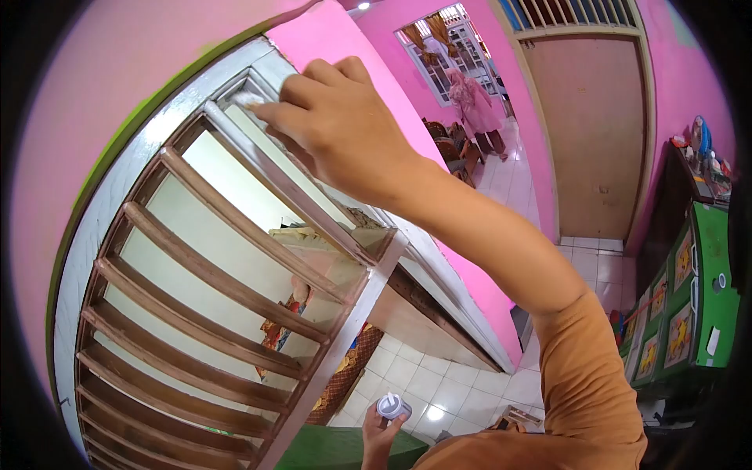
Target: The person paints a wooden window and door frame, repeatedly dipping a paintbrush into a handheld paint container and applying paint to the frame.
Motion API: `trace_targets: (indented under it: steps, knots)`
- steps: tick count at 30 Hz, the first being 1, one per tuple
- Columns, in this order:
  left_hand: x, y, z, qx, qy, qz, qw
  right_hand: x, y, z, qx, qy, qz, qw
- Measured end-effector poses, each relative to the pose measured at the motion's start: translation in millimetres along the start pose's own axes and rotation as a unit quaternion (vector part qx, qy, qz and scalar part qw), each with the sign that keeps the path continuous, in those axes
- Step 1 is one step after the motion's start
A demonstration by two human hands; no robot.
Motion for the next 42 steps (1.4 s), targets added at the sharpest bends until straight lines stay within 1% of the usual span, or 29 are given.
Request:
trace_targets:
  steps: [1, 3, 4, 5, 7, 8, 10, 11, 13, 15, 17, 18, 20, 24, 26, 27, 29, 33, 35, 37, 38, 40, 41, 42]
  knots:
    - [-0.6, -0.4, -1.2, 0.003, 0.003, 0.001, 1.0, 1.0, -1.0, 1.3, -0.002, -0.004, 0.0, 1.0]
    - [0.8, -3.9, -4.4, 0.005, -0.001, 0.003, 1.0, 2.9, 6.3, 2.3, -0.026, -0.034, -0.062, 0.997]
    - [0.1, -4.7, -4.2, 0.005, 0.0, 0.003, 1.0, 0.5, 10.4, 3.4, -0.018, -0.037, -0.075, 0.996]
    - [-1.0, -4.5, -4.1, 0.007, 0.001, -0.005, 1.0, -2.9, 12.7, 5.6, -0.018, -0.039, -0.075, 0.996]
    - [-2.7, -2.6, -2.9, 0.013, 0.005, -0.011, 1.0, -12.6, 11.7, 5.5, -0.021, -0.041, -0.034, 0.998]
    - [-3.1, -1.3, -1.8, 0.016, 0.008, -0.008, 1.0, -13.1, 10.7, 3.3, -0.023, -0.044, -0.035, 0.998]
    - [-3.3, -0.5, -2.3, 0.024, 0.011, -0.004, 1.0, -9.8, -2.6, 1.1, -0.006, -0.01, 0.0, 1.0]
    - [-4.3, 0.1, -3.1, 0.026, 0.018, -0.007, 0.999, -7.7, -9.4, -3.6, -0.008, -0.015, -0.003, 1.0]
    - [-3.2, -2.7, -9.4, 0.034, 0.025, -0.008, 0.999, -0.9, -29.2, -6.6, 0.003, 0.036, 0.033, 0.999]
    - [-3.9, -8.2, -19.3, 0.032, 0.024, -0.004, 0.999, 3.6, -40.2, -7.2, 0.016, 0.038, 0.044, 0.998]
    - [-4.2, -11.5, -21.8, 0.037, 0.027, -0.008, 0.999, 3.7, -46.9, -7.4, -0.03, 0.079, 0.049, 0.995]
    - [-4.2, -11.4, -21.2, 0.037, 0.028, -0.014, 0.999, 1.3, -45.4, -8.8, -0.031, 0.075, 0.045, 0.996]
    - [-3.8, -11.0, -20.1, 0.045, 0.026, -0.015, 0.999, -1.2, -41.1, -3.5, -0.072, 0.122, 0.07, 0.987]
    - [-4.6, -12.8, -27.1, 0.05, 0.027, -0.019, 0.998, -12.0, -23.2, -5.1, -0.078, 0.123, 0.056, 0.988]
    - [-3.7, -12.9, -26.7, 0.05, 0.03, -0.023, 0.998, -15.4, -18.1, -7.8, 0.0, 0.082, 0.063, 0.995]
    - [-4.1, -12.0, -25.3, 0.046, 0.031, -0.027, 0.998, -14.3, -17.2, -9.1, 0.001, 0.077, 0.058, 0.995]
    - [-0.1, -12.7, -21.0, 0.046, 0.034, -0.026, 0.998, -12.9, -18.1, -9.7, 0.008, 0.101, 0.036, 0.994]
    - [1.8, -20.4, -33.2, 0.054, 0.038, -0.031, 0.997, -22.3, -21.4, -15.7, 0.001, 0.117, 0.065, 0.991]
    - [3.9, -22.0, -37.9, 0.066, 0.035, -0.029, 0.997, -23.5, -17.1, -16.4, 0.007, 0.105, 0.067, 0.992]
    - [5.8, -23.9, -39.6, 0.073, 0.054, -0.023, 0.996, -18.6, -11.1, -14.3, 0.048, 0.092, 0.034, 0.994]
    - [6.1, -24.6, -41.1, 0.078, 0.054, -0.024, 0.995, -15.6, -11.8, -14.5, 0.048, 0.089, 0.031, 0.994]
    - [8.7, -25.9, -43.1, 0.038, 0.063, -0.014, 0.997, -7.7, -20.3, -14.6, -0.006, 0.161, 0.052, 0.986]
    - [10.5, -26.1, -45.4, 0.044, 0.059, -0.012, 0.997, -4.9, -26.4, -19.7, -0.008, 0.16, 0.045, 0.986]
    - [10.5, -26.0, -44.0, 0.038, 0.068, -0.012, 0.997, -2.0, -35.7, -23.4, -0.018, 0.19, 0.043, 0.981]
Point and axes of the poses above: each hand's wrist, its own x-axis away from the middle knuckle, its own y-axis out of the palm, z = x × y, the point moved 5 cm from there along -x, towards the middle knuckle, and after that the axes turned 4 degrees about -z, right-handed, at the moved point
